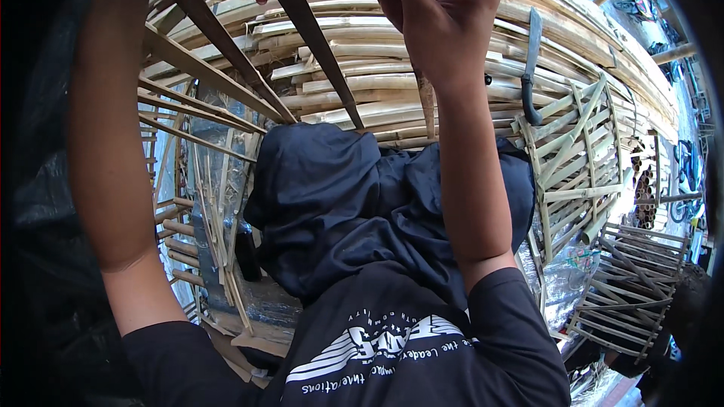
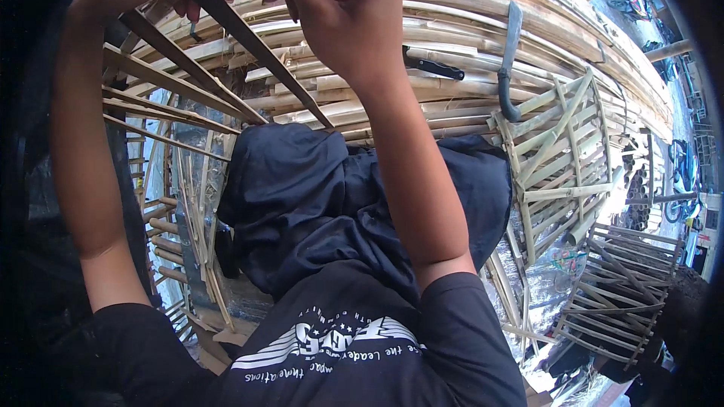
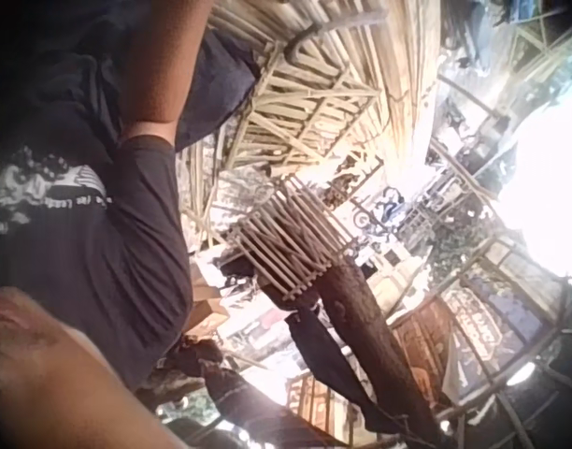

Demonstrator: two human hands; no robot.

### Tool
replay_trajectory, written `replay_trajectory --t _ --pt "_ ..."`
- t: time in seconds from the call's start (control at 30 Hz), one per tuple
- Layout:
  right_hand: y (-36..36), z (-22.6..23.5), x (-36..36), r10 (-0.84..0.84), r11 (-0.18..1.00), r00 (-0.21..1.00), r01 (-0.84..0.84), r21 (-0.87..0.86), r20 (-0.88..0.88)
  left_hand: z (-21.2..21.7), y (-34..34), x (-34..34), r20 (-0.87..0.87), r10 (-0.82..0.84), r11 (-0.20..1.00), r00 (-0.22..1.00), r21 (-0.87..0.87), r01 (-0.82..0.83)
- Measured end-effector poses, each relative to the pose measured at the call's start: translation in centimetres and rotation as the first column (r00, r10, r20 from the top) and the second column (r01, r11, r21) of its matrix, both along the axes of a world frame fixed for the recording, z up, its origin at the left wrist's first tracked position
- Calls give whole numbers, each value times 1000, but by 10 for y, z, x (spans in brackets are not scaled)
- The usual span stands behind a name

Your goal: The person assembles a bamboo structure by weaving and securing bamboo slats with a handheld tool.

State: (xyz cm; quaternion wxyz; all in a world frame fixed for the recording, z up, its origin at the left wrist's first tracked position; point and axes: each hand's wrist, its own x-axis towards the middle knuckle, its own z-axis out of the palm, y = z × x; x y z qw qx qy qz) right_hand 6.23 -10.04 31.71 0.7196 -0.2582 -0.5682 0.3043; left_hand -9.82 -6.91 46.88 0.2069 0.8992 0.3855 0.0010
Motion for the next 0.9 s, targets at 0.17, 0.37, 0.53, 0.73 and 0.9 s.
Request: replay_trajectory --t 0.17,0.37,0.53,0.73,0.9 --pt "-1 -2 -1 2 999 1000 -3 -42 -29 10 6 2 -23 31 995 999 -93 -33" --pt "-2 1 0 11 997 998 -16 -75 -66 12 6 2 -44 26 994 999 -107 -31" --pt "0 2 -1 8 999 999 -9 -42 -35 13 9 -2 -41 28 989 999 -145 -34" --pt "2 -5 1 47 999 997 -46 12 -58 17 0 0 -43 49 985 998 -166 -55" --pt "-28 -10 11 -9 1000 998 9 -3 62 -16 8 -13 156 -49 995 987 -80 62"
